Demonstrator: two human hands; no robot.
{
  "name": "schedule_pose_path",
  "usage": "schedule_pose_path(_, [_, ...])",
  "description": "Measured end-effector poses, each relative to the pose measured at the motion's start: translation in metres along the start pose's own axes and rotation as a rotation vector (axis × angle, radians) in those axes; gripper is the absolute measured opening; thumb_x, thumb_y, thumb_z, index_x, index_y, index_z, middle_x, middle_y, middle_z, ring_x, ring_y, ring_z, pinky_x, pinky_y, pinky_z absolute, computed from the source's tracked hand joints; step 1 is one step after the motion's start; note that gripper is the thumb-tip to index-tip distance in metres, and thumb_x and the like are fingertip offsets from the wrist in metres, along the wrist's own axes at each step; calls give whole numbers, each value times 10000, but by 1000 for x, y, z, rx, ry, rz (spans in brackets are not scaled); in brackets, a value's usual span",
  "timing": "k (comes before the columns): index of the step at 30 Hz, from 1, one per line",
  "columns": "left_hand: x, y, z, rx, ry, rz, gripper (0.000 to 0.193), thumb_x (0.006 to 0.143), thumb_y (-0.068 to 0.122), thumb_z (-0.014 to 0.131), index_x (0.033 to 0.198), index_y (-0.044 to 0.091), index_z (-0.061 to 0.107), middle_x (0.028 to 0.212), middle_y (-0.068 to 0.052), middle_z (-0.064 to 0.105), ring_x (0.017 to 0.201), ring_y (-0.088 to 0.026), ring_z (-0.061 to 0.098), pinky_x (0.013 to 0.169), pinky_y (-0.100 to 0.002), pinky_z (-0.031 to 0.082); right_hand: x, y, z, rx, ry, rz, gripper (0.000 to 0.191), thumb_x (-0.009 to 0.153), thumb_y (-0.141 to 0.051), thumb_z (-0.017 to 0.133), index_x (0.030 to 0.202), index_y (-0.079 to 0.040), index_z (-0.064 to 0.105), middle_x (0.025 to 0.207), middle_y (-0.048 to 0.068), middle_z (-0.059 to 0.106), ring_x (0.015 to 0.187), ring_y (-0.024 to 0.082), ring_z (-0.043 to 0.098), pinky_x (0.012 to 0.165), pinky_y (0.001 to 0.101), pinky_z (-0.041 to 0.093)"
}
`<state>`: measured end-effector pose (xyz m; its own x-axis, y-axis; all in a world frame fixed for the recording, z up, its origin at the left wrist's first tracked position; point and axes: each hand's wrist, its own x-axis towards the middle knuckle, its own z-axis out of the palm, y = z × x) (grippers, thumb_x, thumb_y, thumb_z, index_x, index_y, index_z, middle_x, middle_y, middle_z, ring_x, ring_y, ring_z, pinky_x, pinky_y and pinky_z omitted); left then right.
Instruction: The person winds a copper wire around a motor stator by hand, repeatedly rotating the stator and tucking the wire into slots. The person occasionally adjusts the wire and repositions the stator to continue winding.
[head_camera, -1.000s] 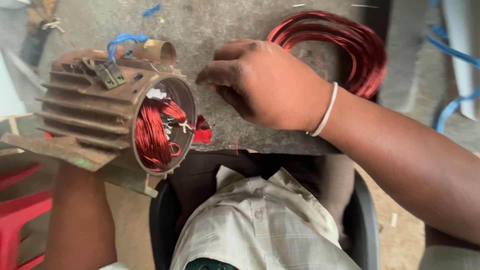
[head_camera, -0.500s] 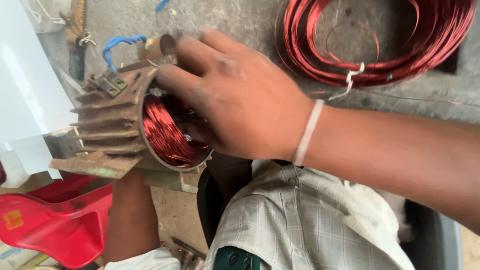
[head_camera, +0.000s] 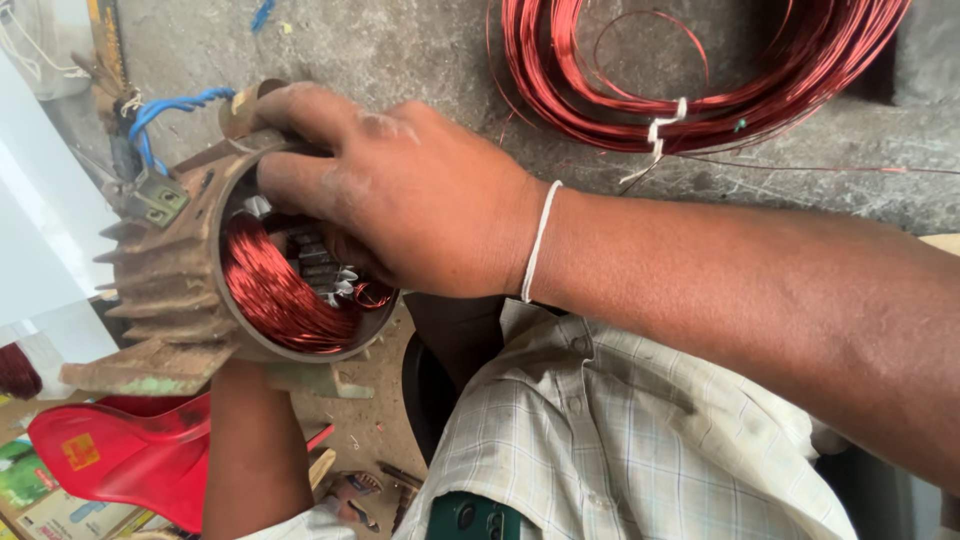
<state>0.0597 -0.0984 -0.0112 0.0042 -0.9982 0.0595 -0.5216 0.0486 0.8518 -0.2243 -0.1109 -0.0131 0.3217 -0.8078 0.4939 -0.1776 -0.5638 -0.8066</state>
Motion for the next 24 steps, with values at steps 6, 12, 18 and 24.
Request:
schedule_pose_path(6, [1, 1, -3, 10, 8, -14, 523, 1014, 369, 613, 1447, 123, 454, 1403, -75, 486, 1260, -220, 549, 1097, -376, 485, 0, 0, -4, 11, -7, -9, 335, 882, -155, 727, 1211, -148, 663, 1461, 116, 545, 950, 343, 728, 788, 462, 588])
schedule_pose_path(12, [-2, -1, -4, 25, 12, -22, 534, 1016, 379, 595, 1464, 136, 437, 1416, -76, 470, 1273, -220, 537, 1103, -382, 478, -3, -2, 0, -93, -16, -37, 308, 970, -181, 644, 1266, -97, 622, 1490, 201, 520, 972, 344, 735, 761, 454, 596])
schedule_pose_path(18, [-5, -2, -3, 44, 12, -30, 546, 1019, 389, 578, 1482, 148, 420, 1430, -78, 455, 1286, -221, 525, 1109, -388, 471, -2, -7, 6, -139, 46, -48, 296, 983, -169, 618, 1260, -67, 594, 1475, 249, 501, 1090, 340, 722, 817, 420, 615])
schedule_pose_path(24, [-7, -3, -4, 43, 20, -49, 557, 1022, 400, 560, 1500, 160, 403, 1443, -79, 439, 1298, -221, 513, 1115, -394, 464, -2, -13, 5, -118, 85, -13, 311, 938, -144, 620, 1244, -88, 600, 1424, 250, 514, 1089, 363, 721, 778, 411, 617])
